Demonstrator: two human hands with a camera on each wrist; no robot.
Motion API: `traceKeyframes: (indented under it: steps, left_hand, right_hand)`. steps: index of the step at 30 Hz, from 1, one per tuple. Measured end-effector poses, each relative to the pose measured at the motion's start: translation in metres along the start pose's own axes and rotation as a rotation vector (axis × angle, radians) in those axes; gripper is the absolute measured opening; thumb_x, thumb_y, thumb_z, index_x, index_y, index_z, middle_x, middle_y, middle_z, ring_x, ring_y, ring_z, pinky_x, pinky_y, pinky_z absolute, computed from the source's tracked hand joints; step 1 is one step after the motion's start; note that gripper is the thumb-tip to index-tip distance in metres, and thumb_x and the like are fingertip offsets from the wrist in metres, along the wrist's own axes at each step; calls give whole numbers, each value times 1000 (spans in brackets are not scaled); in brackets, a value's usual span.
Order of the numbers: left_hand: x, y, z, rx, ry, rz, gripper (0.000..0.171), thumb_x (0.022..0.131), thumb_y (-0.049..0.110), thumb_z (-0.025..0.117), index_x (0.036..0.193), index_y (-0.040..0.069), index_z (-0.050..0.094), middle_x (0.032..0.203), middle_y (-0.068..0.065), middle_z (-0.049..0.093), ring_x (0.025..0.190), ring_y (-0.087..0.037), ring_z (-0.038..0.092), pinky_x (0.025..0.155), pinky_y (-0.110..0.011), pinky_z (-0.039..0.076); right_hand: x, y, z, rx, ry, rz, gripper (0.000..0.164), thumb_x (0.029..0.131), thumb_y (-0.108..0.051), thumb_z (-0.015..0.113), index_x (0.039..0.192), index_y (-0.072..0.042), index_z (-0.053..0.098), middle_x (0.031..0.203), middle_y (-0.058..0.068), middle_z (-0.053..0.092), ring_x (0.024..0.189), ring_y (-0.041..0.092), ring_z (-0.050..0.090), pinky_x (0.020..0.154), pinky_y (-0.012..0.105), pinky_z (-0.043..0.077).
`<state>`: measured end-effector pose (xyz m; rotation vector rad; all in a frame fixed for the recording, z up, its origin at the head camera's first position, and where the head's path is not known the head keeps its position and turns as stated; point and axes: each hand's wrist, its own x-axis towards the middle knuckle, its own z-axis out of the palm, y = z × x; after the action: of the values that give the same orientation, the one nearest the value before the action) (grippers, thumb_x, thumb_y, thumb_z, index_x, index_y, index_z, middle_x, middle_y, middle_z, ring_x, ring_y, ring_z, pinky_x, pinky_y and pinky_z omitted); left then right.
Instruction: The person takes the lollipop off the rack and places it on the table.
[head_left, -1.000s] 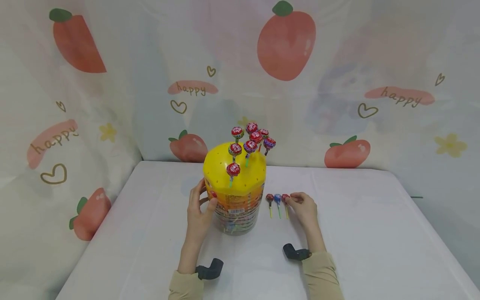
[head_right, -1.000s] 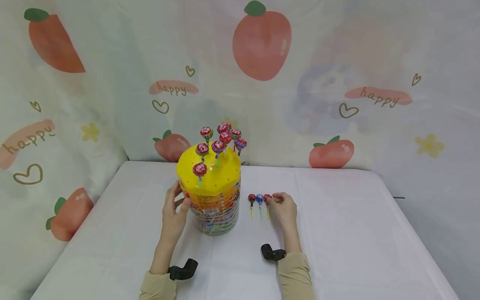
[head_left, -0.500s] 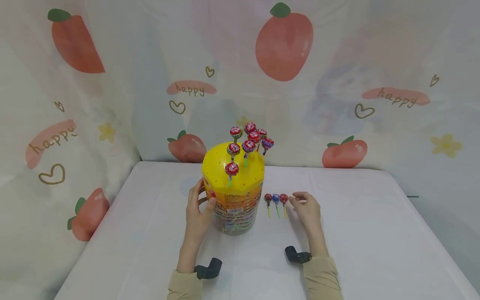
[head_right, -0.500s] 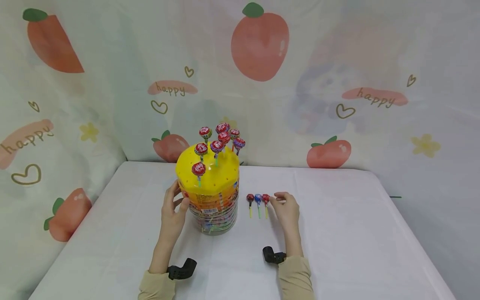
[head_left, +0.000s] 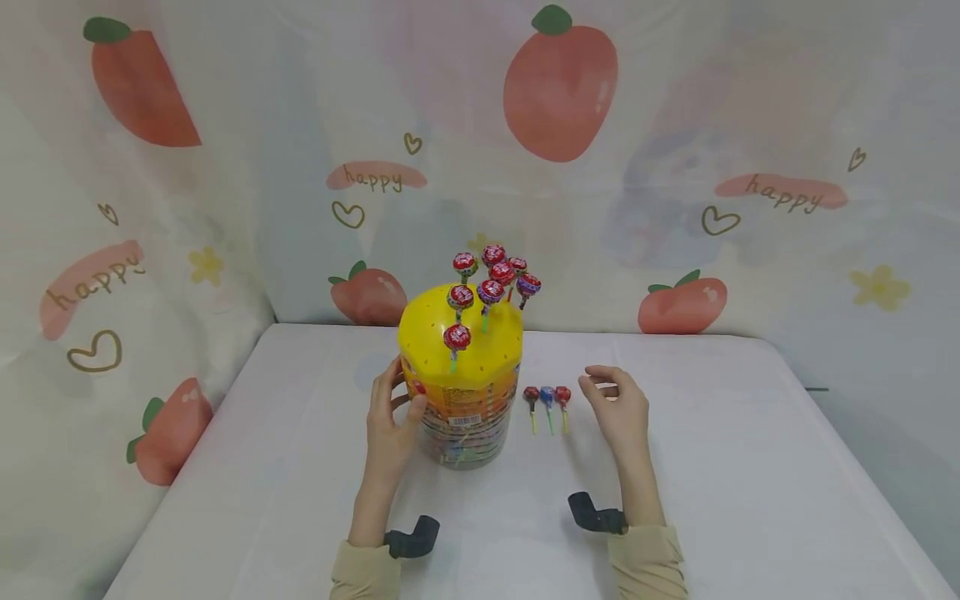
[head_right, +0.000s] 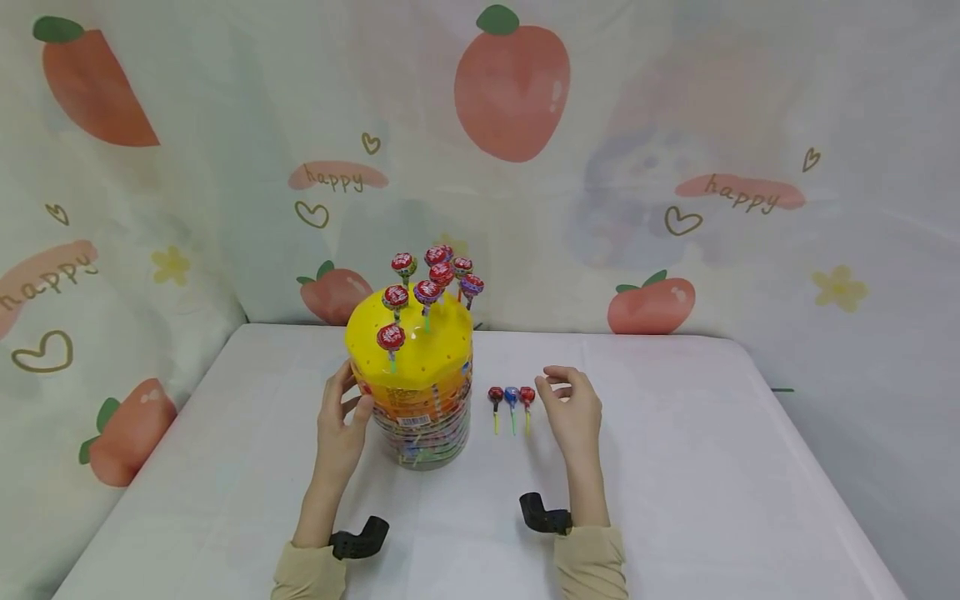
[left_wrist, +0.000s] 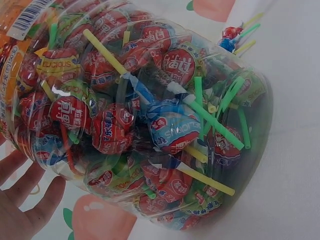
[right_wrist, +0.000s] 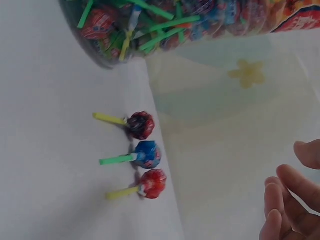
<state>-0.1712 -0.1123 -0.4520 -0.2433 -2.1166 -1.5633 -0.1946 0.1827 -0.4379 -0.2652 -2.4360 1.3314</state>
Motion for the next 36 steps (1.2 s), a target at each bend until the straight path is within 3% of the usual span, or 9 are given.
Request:
traceKeyframes:
  steps: [8, 15, 20, 29, 36]
  left_hand:
    - [-1, -3, -3, -11, -1, 16, 60, 93, 21, 62, 148, 18, 36, 138, -8, 48, 128, -23, 47, 97, -54, 48]
    - [-2, -2, -1, -9, -2, 14, 61, 93, 21, 62, 148, 17, 36, 138, -10, 48, 127, -23, 47, 97, -55, 47]
    - [-2, -2, -1, 3, 2, 6, 60, 94, 21, 61, 148, 17, 36, 138, -9, 48, 127, -24, 47, 97, -55, 48]
    - [-2, -1, -1, -14, 1, 5, 60, 94, 27, 60, 148, 17, 36, 137, -10, 48, 127, -25, 46, 97, -58, 46]
    - [-2, -3, -1, -3, 3, 7, 60, 94, 30, 60, 148, 18, 36, 137, -9, 48, 127, -23, 47, 97, -53, 48]
  right_hand:
    - [-13, -41, -9, 118, 74, -155, 23, 90, -18, 67, 110, -7, 68, 102, 10, 67, 81, 3, 52, 70, 12, 40]
    - [-18, -69, -11, 392, -1, -163, 25, 91, -18, 66, 115, -9, 66, 98, -8, 63, 90, 9, 59, 81, 17, 48]
    - [-15, -86, -11, 526, -50, -189, 29, 91, -14, 65, 119, -5, 63, 101, -6, 63, 96, 11, 62, 84, 14, 52]
    - [-9, -106, -4, 570, -70, -242, 32, 91, -10, 64, 122, -2, 60, 106, -7, 63, 103, 13, 59, 89, 17, 49]
    - [-1, -121, 2, 580, -71, -287, 35, 91, -11, 65, 125, -5, 58, 109, 0, 61, 102, 15, 57, 91, 22, 48]
